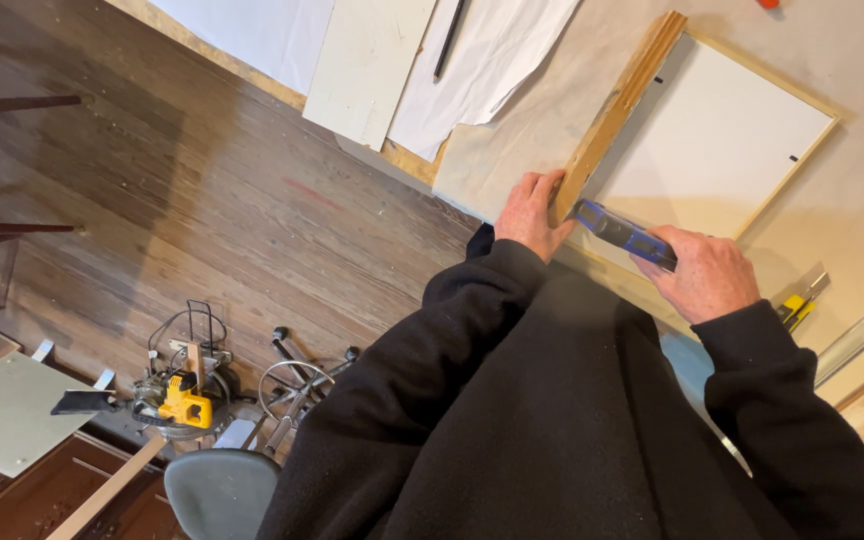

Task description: Assembling and finishing wooden picture frames for artwork using a staple gun and a brush.

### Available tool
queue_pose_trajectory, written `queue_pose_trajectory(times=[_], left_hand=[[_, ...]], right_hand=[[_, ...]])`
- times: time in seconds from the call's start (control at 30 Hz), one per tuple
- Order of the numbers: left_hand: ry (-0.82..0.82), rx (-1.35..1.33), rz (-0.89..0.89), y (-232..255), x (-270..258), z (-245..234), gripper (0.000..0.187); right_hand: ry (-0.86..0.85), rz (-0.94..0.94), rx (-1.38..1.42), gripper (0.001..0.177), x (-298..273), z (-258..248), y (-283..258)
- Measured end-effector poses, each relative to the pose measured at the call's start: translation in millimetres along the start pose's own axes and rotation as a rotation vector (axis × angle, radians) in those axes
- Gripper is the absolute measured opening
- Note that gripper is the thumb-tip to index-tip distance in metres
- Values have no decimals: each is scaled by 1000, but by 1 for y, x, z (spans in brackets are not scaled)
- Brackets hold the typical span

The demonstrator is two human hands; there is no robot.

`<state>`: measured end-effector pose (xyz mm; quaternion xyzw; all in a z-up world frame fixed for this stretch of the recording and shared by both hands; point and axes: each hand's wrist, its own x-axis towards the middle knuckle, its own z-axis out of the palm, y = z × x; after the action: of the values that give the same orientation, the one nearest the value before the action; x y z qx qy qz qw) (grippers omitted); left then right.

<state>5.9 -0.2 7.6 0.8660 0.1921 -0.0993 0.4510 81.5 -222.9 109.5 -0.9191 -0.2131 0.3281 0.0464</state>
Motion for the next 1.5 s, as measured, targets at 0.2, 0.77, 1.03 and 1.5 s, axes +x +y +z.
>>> queue_pose_trajectory(times=[0.2, 0.77, 1.03, 1.5], left_hand=[[-3, -41, 48, -23, 4, 19, 87], [57, -22, 18, -31, 0, 32, 85], [8, 117, -78, -26, -2, 34, 85], [-19, 160, -142, -17, -7, 34, 80]], right_hand=[[-71, 42, 58, 37, 0, 7, 11], [-135, 66, 4, 36, 9, 7, 13], [-110, 137, -75, 39, 6, 7, 0], [7, 70, -99, 40, 3, 31, 20]])
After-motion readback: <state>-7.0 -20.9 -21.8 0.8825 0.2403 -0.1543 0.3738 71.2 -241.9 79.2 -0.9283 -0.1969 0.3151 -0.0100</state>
